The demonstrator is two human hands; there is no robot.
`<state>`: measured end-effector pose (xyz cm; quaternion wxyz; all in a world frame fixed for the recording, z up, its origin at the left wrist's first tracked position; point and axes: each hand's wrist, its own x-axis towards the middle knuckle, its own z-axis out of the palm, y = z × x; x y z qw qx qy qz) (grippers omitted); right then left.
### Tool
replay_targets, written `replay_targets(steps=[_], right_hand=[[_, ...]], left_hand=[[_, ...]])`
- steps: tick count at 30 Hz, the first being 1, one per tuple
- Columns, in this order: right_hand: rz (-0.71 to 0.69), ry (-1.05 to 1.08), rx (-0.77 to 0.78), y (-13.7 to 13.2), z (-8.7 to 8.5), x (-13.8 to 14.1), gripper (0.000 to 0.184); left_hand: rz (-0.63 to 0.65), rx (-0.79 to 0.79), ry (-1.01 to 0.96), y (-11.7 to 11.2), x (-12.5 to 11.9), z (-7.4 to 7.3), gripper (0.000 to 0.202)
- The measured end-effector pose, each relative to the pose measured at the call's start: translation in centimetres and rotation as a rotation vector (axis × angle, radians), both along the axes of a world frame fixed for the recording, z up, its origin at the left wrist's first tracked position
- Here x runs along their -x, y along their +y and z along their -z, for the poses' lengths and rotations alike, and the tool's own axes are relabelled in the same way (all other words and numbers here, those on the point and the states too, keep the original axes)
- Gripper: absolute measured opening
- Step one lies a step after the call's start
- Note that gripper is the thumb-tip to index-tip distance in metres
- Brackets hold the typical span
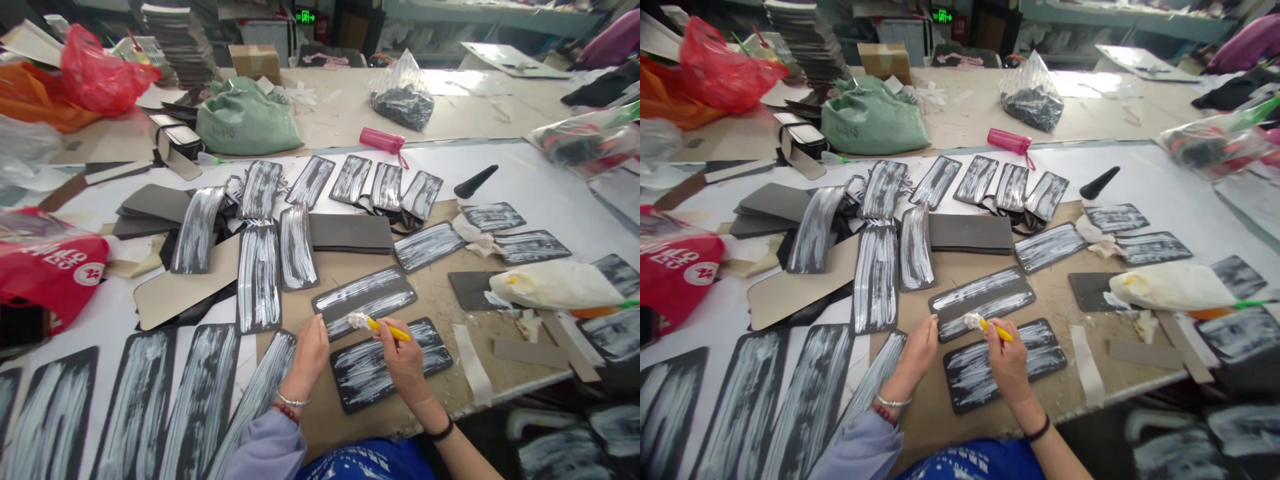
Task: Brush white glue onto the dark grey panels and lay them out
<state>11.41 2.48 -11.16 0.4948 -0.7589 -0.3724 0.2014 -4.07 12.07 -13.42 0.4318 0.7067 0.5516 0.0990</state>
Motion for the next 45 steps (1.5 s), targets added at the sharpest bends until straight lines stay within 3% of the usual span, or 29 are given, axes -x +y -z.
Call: replay_targets(steps=[5, 8, 11, 15, 19, 23, 26, 28, 31, 34, 36, 40, 45], right_hand=[[-0.009, 0.122, -0.056, 2.0, -1.1, 0.7, 0.030], [0.014, 0.274, -0.073, 4.3, -0.6, 2.7, 0.034], [0.003, 0.380, -0.071, 5.9, 0.5, 3.7, 0.037], [0.031, 0.300, -0.062, 5.4, 1.5, 1.5, 0.038], [0.095, 0.062, -0.065, 3.6, 0.8, -1.1, 0.031], [-0.025, 0.107, -0.080, 3.0, 0.0, 0.8, 0.026], [-0.071, 0.210, -0.074, 3.3, 0.7, 1.5, 0.029], [-0.008, 0.198, -0.057, 3.3, 1.5, -0.3, 0.033], [0.180, 0.098, -0.022, 2.6, 2.2, -6.0, 0.043], [0.320, -0.013, 0.006, 1.6, 1.9, -11.8, 0.054], [0.348, -0.092, -0.004, 1.0, 1.3, -14.2, 0.054], [0.217, -0.345, -0.047, 0.9, 0.1, -14.8, 0.038], [-0.155, -0.576, -0.091, 1.9, -0.2, -12.7, 0.026]], left_hand=[[0.144, -0.161, 0.110, -1.9, -0.3, 2.0, 0.043], [0.244, -0.196, 0.189, -2.8, -0.1, 3.6, 0.046], [0.277, -0.216, 0.248, -3.2, 0.1, 4.4, 0.043], [0.299, -0.216, 0.246, -3.1, 0.1, 3.6, 0.040], [0.257, -0.264, 0.276, -3.2, -0.4, 2.4, 0.037], [0.300, -0.310, 0.356, -3.4, -0.6, 2.0, 0.038], [0.335, -0.353, 0.382, -3.4, -0.4, 2.4, 0.038], [0.339, -0.393, 0.392, -3.5, -0.3, 2.8, 0.037], [0.335, -0.433, 0.398, -3.4, 0.1, 3.5, 0.036], [0.378, -0.429, 0.385, -3.3, 0.5, 4.1, 0.036], [0.389, -0.422, 0.396, -3.2, 0.5, 4.3, 0.037], [0.393, -0.403, 0.426, -3.4, 0.1, 3.7, 0.039], [0.331, -0.446, 0.449, -3.7, -0.3, 3.7, 0.039]])
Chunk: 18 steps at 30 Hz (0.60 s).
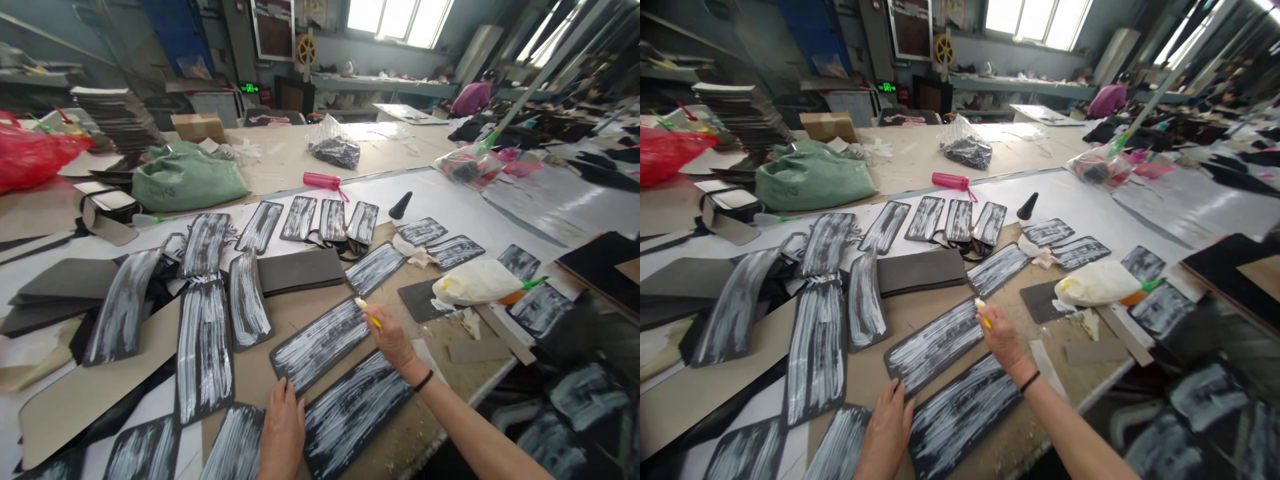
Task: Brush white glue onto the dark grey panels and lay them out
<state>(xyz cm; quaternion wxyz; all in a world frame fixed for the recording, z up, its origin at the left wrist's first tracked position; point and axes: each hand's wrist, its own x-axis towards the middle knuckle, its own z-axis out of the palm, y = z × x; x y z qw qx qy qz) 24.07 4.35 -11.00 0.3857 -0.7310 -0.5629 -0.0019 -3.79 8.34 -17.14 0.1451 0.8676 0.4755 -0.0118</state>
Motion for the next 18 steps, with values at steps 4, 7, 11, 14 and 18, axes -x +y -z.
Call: replay_targets(steps=[4, 7, 11, 14, 18], right_hand=[[-0.152, -0.058, 0.070, 0.8, 0.5, 0.2, 0.021], [-0.153, -0.153, 0.060, 1.5, 1.0, 0.0, 0.018], [-0.262, -0.199, 0.070, 1.2, 1.1, 1.0, 0.015], [-0.313, -0.125, 0.037, -0.5, 0.6, 1.3, 0.017], [-0.168, -0.209, 0.007, -2.9, 0.5, 0.9, 0.020]], left_hand=[[0.059, -0.052, -0.044, 0.0, 0.8, 2.1, 0.038], [0.060, -0.088, -0.084, 0.2, 1.4, 3.8, 0.036], [0.068, -0.111, -0.162, 0.5, 1.9, 4.9, 0.033], [0.023, -0.126, -0.261, 0.6, 1.7, 4.8, 0.032], [-0.268, -0.141, -0.374, 0.8, 0.8, 3.5, 0.036]])
